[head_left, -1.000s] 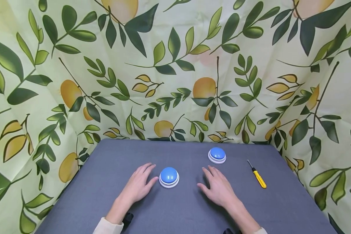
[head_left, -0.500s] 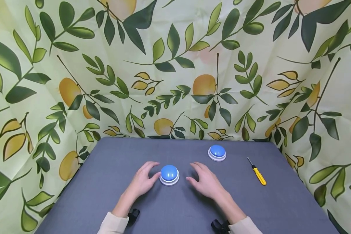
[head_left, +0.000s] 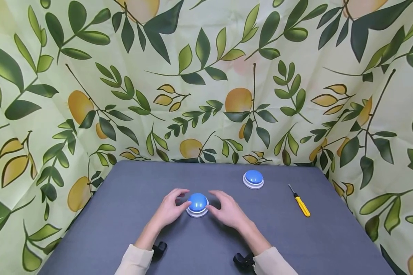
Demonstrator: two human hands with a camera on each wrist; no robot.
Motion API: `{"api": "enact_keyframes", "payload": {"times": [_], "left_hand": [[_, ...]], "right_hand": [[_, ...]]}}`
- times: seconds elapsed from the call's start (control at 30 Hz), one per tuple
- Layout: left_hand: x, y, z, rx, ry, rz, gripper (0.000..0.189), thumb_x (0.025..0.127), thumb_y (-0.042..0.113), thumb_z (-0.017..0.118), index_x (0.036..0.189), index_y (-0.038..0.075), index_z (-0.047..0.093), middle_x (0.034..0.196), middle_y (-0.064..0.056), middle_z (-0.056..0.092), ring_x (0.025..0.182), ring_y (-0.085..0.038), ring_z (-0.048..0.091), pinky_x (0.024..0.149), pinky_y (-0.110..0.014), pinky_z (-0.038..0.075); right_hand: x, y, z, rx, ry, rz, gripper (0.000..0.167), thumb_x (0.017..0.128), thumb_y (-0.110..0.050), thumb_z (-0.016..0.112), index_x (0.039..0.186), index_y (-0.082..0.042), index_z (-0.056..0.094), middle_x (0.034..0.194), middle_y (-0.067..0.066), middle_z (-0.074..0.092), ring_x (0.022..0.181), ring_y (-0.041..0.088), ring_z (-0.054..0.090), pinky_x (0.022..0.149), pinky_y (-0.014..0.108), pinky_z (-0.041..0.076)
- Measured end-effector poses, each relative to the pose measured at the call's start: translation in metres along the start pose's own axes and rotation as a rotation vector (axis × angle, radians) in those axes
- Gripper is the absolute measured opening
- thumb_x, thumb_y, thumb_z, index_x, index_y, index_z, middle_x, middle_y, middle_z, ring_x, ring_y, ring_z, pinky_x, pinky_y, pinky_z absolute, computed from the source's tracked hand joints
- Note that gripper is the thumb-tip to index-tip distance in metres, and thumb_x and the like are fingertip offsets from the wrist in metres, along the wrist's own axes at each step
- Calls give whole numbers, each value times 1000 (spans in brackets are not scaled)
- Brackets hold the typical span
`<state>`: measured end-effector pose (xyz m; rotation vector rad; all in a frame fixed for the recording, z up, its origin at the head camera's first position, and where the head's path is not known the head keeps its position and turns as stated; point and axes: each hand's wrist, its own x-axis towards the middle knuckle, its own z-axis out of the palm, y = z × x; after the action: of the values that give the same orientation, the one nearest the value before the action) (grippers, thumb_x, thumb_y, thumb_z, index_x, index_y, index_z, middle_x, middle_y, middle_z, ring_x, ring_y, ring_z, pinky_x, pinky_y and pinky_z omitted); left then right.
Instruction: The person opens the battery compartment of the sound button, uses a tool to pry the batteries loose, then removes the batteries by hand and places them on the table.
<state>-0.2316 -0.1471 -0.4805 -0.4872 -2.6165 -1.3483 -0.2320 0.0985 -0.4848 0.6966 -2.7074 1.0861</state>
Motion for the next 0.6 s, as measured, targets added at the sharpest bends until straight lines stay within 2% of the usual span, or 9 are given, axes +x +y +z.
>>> {"api": "enact_keyframes", "payload": {"times": [0.17,0.3,0.6], "left_hand": [[2,-3,1,-34,-49,-40,42,91,16,77,129,3,65,126,-10,64,117,-31,61,99,-50,50],[3,-3,3,-57,-85,-25,44,90,14,78,130,1,63,128,-15,63,118,-36,60,97,-51,50],[5,-4,3,-16,-172,-46,52,88,16,80,134,1,59,127,-15,61,117,-35,60,95,-53,50]], "right_hand": [[8,-2,8,47,-28,14,53,93,-29,73,138,-5,60,138,13,61,130,33,55,107,52,42],[11,-2,11,70,-47,21,55,91,-29,75,138,-4,59,136,14,61,129,33,55,107,52,42],[16,2,19,145,-72,7,59,86,-26,80,134,2,60,130,18,64,120,33,61,102,51,46]]}}
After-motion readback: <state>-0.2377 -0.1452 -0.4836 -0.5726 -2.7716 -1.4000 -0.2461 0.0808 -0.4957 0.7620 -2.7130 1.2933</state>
